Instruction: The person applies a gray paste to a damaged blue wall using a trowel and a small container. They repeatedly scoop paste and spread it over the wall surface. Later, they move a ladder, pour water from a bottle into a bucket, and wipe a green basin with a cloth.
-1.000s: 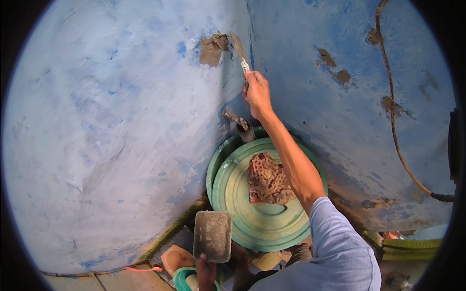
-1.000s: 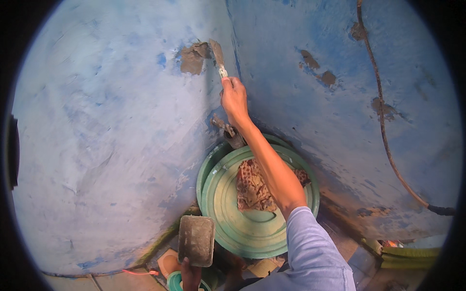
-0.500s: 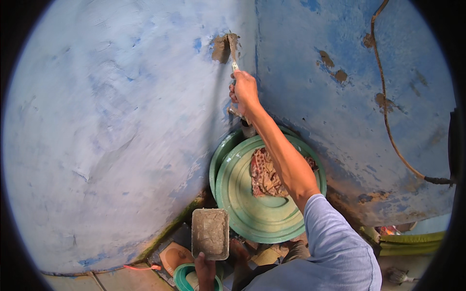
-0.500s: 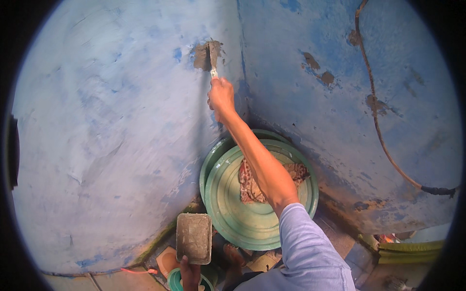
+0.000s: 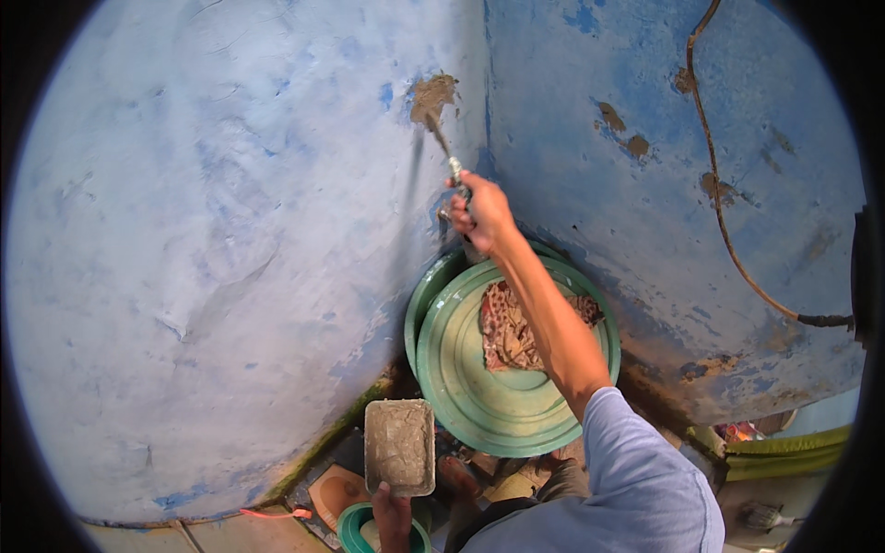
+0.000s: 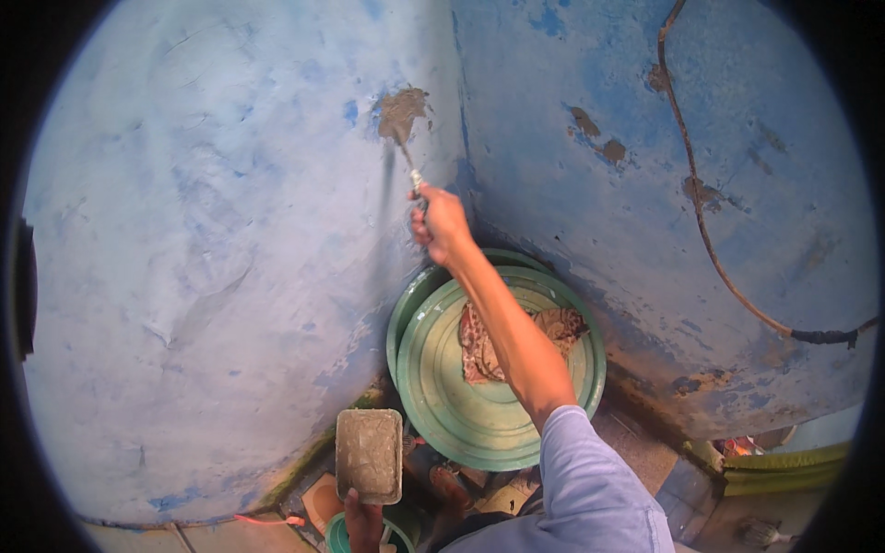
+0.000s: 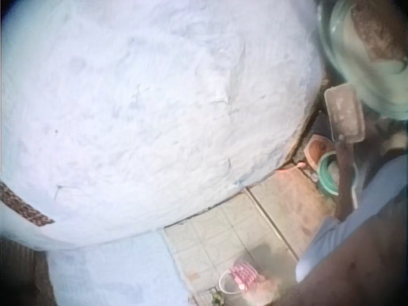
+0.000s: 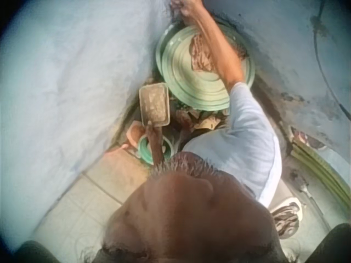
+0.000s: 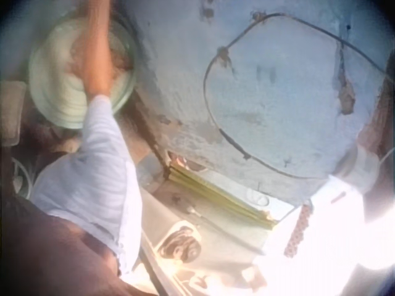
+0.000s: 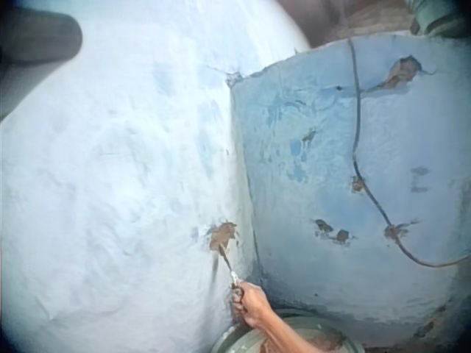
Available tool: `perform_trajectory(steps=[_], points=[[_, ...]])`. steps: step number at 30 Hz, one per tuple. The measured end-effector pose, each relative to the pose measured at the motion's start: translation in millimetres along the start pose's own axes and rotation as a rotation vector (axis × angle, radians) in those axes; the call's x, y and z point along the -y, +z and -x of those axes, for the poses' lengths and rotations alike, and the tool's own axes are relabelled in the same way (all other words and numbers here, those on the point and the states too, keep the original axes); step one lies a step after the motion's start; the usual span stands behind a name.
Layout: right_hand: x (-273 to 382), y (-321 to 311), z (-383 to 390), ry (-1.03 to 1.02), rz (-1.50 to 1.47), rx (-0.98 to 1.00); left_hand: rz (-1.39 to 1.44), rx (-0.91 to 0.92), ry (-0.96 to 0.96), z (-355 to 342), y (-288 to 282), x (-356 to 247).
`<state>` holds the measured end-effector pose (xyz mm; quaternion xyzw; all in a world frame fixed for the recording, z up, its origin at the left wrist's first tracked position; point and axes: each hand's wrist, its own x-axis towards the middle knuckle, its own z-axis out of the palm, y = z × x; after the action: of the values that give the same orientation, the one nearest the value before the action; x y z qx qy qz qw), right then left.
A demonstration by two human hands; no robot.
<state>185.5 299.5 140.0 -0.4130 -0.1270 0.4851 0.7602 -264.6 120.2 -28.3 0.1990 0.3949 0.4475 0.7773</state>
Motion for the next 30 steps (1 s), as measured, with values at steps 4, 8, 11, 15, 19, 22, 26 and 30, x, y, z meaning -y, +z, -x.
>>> perform_trajectory(steps=[4, 8, 11, 15, 19, 22, 26, 30], points=[[29, -14, -27, -0.078, 0.005, -0.093, 0.001, -0.01, 0.005, 0, -4, 1], [50, -19, -50, -0.077, 0.04, -0.16, 0.015, 0.0, 0.005, 0, -10, 1], [53, -16, -52, -0.068, 0.124, -0.16, 0.015, 0.006, 0.013, 0, -12, 1], [37, -9, -38, -0.008, 0.232, -0.125, -0.007, -0.01, 0.0, -3, -10, 0], [30, -16, -20, 0.091, 0.229, -0.019, -0.032, -0.015, -0.016, -7, -6, -1], [45, -23, -20, 0.066, 0.188, -0.026, -0.03, -0.019, -0.03, -10, -7, -2], [78, -18, -39, -0.043, 0.15, -0.132, 0.007, 0.047, -0.014, -13, -13, -1], [79, -7, -45, -0.071, 0.216, -0.171, -0.008, 0.041, -0.039, -16, -16, -1]])
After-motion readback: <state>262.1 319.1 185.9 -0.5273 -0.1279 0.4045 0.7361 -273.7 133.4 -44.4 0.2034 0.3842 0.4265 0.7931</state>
